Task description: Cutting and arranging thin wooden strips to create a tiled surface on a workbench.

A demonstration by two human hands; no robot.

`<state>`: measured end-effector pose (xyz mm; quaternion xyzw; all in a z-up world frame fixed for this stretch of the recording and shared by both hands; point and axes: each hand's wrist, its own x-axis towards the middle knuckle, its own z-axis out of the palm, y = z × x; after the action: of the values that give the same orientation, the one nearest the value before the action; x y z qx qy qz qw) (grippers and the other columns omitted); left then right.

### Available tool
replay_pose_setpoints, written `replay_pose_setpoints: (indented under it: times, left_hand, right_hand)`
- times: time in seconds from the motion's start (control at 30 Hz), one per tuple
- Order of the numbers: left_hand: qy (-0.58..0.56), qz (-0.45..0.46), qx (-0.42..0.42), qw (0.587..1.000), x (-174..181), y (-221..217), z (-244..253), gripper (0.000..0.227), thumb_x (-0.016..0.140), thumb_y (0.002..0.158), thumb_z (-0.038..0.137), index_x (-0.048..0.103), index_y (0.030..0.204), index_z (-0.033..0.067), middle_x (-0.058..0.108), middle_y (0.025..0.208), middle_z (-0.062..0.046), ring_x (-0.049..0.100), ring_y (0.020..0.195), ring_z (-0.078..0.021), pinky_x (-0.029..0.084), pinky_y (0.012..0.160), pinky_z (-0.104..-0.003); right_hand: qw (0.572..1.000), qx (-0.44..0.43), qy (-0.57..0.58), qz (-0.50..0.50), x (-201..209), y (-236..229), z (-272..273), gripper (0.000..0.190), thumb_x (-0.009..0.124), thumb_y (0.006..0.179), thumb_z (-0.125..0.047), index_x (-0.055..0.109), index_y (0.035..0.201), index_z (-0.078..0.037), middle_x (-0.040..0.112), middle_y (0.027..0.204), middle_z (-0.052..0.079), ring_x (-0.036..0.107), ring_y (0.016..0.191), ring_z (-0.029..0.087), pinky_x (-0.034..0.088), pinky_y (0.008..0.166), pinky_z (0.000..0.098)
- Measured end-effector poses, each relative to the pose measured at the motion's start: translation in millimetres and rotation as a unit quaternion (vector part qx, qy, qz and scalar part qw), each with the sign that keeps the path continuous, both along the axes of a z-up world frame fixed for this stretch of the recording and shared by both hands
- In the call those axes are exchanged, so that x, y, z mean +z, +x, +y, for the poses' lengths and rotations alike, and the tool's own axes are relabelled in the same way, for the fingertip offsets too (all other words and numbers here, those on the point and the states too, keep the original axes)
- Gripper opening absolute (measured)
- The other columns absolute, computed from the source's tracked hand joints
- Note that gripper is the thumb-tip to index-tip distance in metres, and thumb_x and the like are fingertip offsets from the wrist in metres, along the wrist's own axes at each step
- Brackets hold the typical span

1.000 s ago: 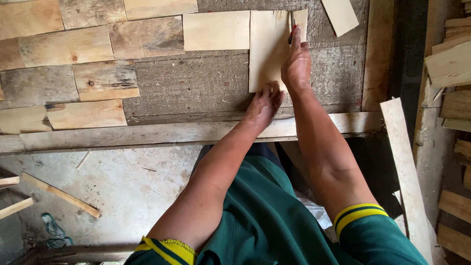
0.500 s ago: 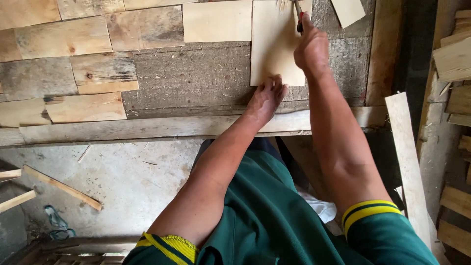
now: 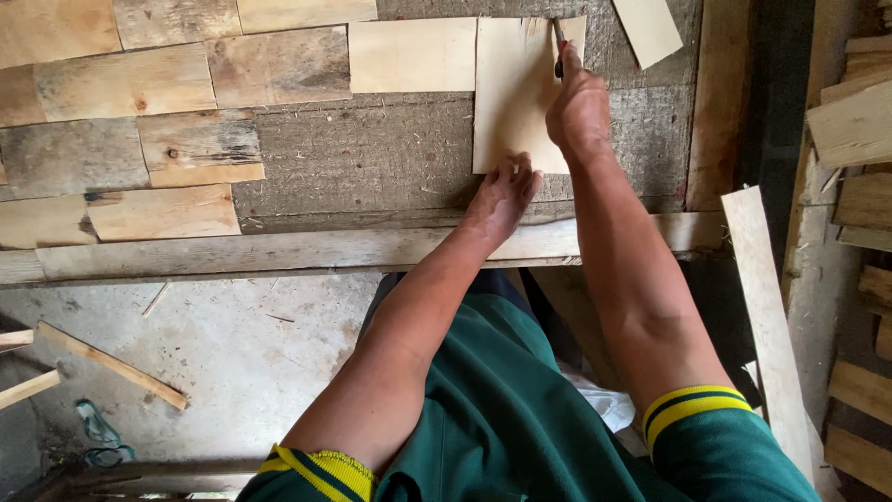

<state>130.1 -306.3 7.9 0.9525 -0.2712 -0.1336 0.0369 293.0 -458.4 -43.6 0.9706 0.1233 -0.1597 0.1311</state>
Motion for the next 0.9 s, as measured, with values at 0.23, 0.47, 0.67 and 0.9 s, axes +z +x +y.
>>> replay_pose_setpoints:
  times: [0.23, 0.47, 0.67, 0.9]
  left_hand:
    - [-0.004, 0.010, 0.001, 1.000, -0.2, -0.8, 0.2, 0.064, 0.050, 0.090, -0.001, 0.041, 0.152, 0.0075, 0.031, 0.158, -0.024, 0.037, 0.138, -0.0444, 0.044, 0.111, -0.047]
    - [0.014, -0.013, -0.011, 1.000, -2.8, -2.2, 0.5, 0.059, 0.051, 0.093, 0.009, 0.042, 0.152, 0.0092, 0.034, 0.154, -0.025, 0.040, 0.133, -0.0458, 0.044, 0.109, -0.050]
    - [-0.010, -0.020, 0.002, 1.000, -7.9, -3.6, 0.5, 0.058, 0.052, 0.091, 0.009, 0.044, 0.149, 0.0088, 0.034, 0.153, -0.026, 0.040, 0.132, -0.0456, 0.045, 0.108, -0.050]
    - [-0.027, -0.016, 0.003, 1.000, -15.9, -5.4, 2.3, 0.055, 0.052, 0.096, 0.010, 0.042, 0.150, 0.0080, 0.034, 0.155, -0.026, 0.040, 0.133, -0.0456, 0.044, 0.110, -0.051]
  right_hand:
    - [0.970, 0.090, -0.226, -0.025, -20.8, -1.3, 0.5, 0.059, 0.021, 0.103, -0.011, 0.012, 0.161, -0.004, 0.027, 0.166, 0.012, 0.029, 0.045, 0.002, 0.030, 0.033, 0.0193]
    - [0.985, -0.136, 0.032, 0.098, 53.2, -14.8, 26.4, 0.070, 0.028, 0.105, 0.001, 0.004, 0.170, -0.016, 0.038, 0.160, 0.019, 0.035, 0.058, 0.004, 0.033, 0.041, 0.0192]
    - [0.986, -0.141, 0.068, 0.053, 26.3, -17.5, 22.2, 0.081, 0.036, 0.097, 0.007, 0.002, 0.167, -0.017, 0.030, 0.164, 0.022, 0.046, 0.057, 0.004, 0.041, 0.039, 0.0197]
    - [0.976, -0.173, 0.098, 0.085, 41.2, -15.9, 25.7, 0.081, 0.038, 0.101, 0.004, 0.000, 0.168, -0.022, 0.034, 0.163, 0.026, 0.039, 0.053, 0.001, 0.039, 0.037, 0.0201]
